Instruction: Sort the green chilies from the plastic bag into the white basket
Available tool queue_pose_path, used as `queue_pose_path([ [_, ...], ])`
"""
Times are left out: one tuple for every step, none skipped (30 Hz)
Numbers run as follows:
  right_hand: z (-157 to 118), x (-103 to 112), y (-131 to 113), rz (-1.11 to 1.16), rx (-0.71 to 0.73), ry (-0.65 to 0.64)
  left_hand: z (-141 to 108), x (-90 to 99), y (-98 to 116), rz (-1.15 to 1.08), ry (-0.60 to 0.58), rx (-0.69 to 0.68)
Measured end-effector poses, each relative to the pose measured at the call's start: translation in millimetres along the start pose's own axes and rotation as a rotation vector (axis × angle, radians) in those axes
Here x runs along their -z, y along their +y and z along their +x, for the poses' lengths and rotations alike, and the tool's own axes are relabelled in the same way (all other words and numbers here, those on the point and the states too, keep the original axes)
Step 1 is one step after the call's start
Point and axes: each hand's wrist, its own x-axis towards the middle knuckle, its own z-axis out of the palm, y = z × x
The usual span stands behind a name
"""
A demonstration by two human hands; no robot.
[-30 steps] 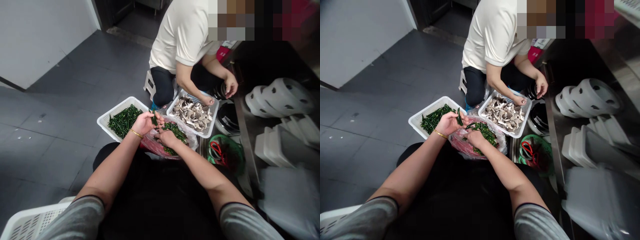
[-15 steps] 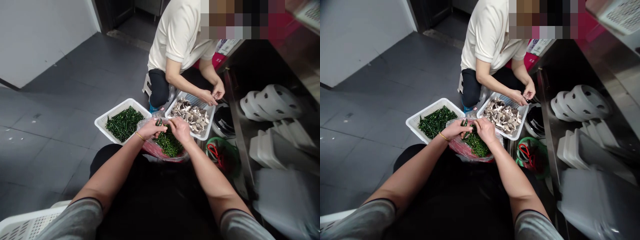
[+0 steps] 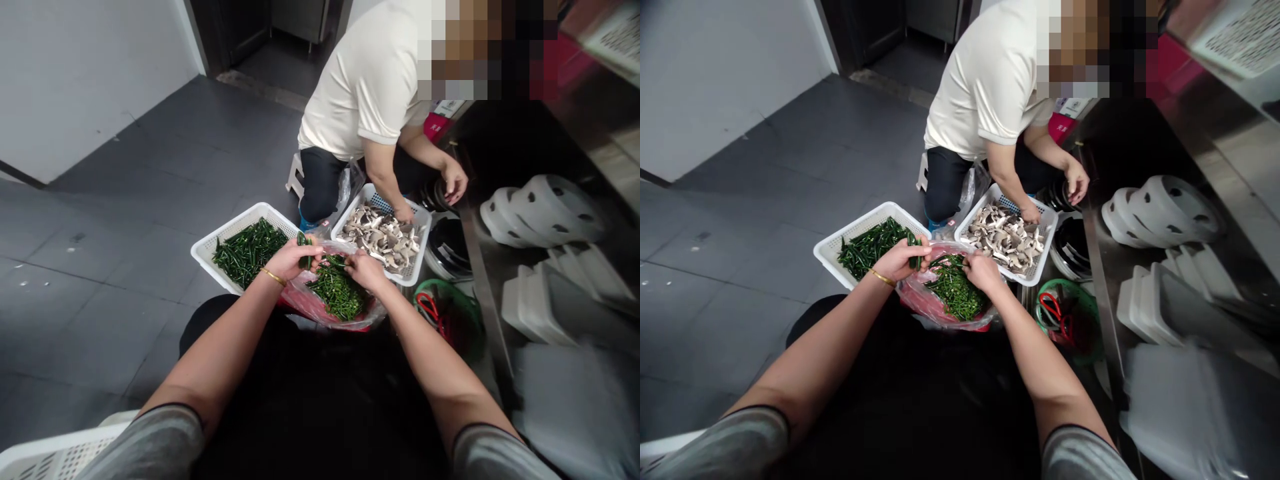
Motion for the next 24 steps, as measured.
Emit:
queue_pose_path([
  [-4.6, 4.0, 3.7, 0.133, -0.027, 0.025, 1.7, -1.7, -3.7, 0.021, 0.015, 0.016],
  [-8.8, 6.3, 4.7, 0.289, -0.055, 0.047, 3.7, -3.6, -8.1, 0.051, 0.041, 0.031],
  [-12.6, 7.0, 2.7, 0.453, -0.082, 0.062, 5.8, -5.8, -13.2, 0.094, 0.071, 0.04],
  [-15.7, 6.4, -1.9, 0.606, -0.106, 0.073, 7.8, -8.1, -18.6, 0.143, 0.099, 0.043],
  [-18.3, 4.9, -8.7, 0.732, -0.123, 0.087, 9.7, -10.5, -24.2, 0.19, 0.12, 0.039],
  [-20.4, 3.3, -16.5, 0.819, -0.127, 0.11, 11.2, -12.9, -29.5, 0.23, 0.134, 0.024],
  [-22.1, 2.2, -24.3, 0.865, -0.116, 0.137, 12.2, -14.9, -34.0, 0.258, 0.145, 0.001],
  [-23.6, 2.2, -30.9, 0.879, -0.087, 0.155, 12.6, -16.4, -37.4, 0.273, 0.157, -0.023],
  [-24.7, 3.4, -35.6, 0.876, -0.049, 0.155, 12.5, -17.4, -39.3, 0.28, 0.17, -0.04],
  [-25.4, 6.0, -37.8, 0.867, -0.018, 0.142, 12.0, -17.9, -39.7, 0.286, 0.183, -0.048],
  [-25.7, 9.6, -37.9, 0.863, -0.001, 0.121, 11.1, -18.0, -38.7, 0.304, 0.187, -0.043],
  [-25.3, 13.9, -36.2, 0.875, -0.003, 0.103, 10.1, -17.7, -36.8, 0.336, 0.179, -0.027],
  [-24.4, 18.2, -33.9, 0.901, -0.018, 0.086, 9.1, -17.2, -34.4, 0.383, 0.155, -0.007],
  [-23.0, 22.2, -31.7, 0.935, -0.04, 0.079, 8.2, -16.7, -32.0, 0.442, 0.117, 0.009],
  [-21.3, 25.4, -30.5, 0.969, -0.06, 0.071, 7.7, -16.3, -29.9, 0.501, 0.075, 0.013],
  [-19.6, 27.7, -30.8, 0.999, -0.066, 0.056, 7.5, -16.1, -28.6, 0.55, 0.036, 0.007],
  [-18.2, 29.2, -32.6, 1.02, -0.061, 0.034, 7.6, -16.2, -28.1, 0.584, 0.009, -0.005],
  [-17.2, 30.0, -35.6, 1.025, -0.049, 0.018, 8.0, -16.5, -28.3, 0.602, -0.002, -0.02],
  [-16.9, 30.6, -39.4, 1.01, -0.036, 0.022, 8.5, -17.2, -29.0, 0.609, 0.006, -0.03],
  [-17.3, 31.3, -43.0, 0.97, -0.02, 0.054, 8.9, -18.1, -29.9, 0.606, 0.026, -0.031],
  [-18.2, 32.6, -45.8, 0.898, -0.003, 0.118, 9.1, -19.2, -30.8, 0.592, 0.046, -0.021],
  [-19.5, 34.3, -47.3, 0.795, 0.013, 0.209, 9.0, -20.5, -31.1, 0.569, 0.053, -0.001],
  [-20.6, 36.3, -47.0, 0.667, 0.024, 0.305, 8.7, -21.6, -30.6, 0.537, 0.051, 0.023],
  [-21.4, 38.2, -45.0, 0.53, 0.028, 0.384, 8.1, -22.5, -29.2, 0.493, 0.044, 0.042],
])
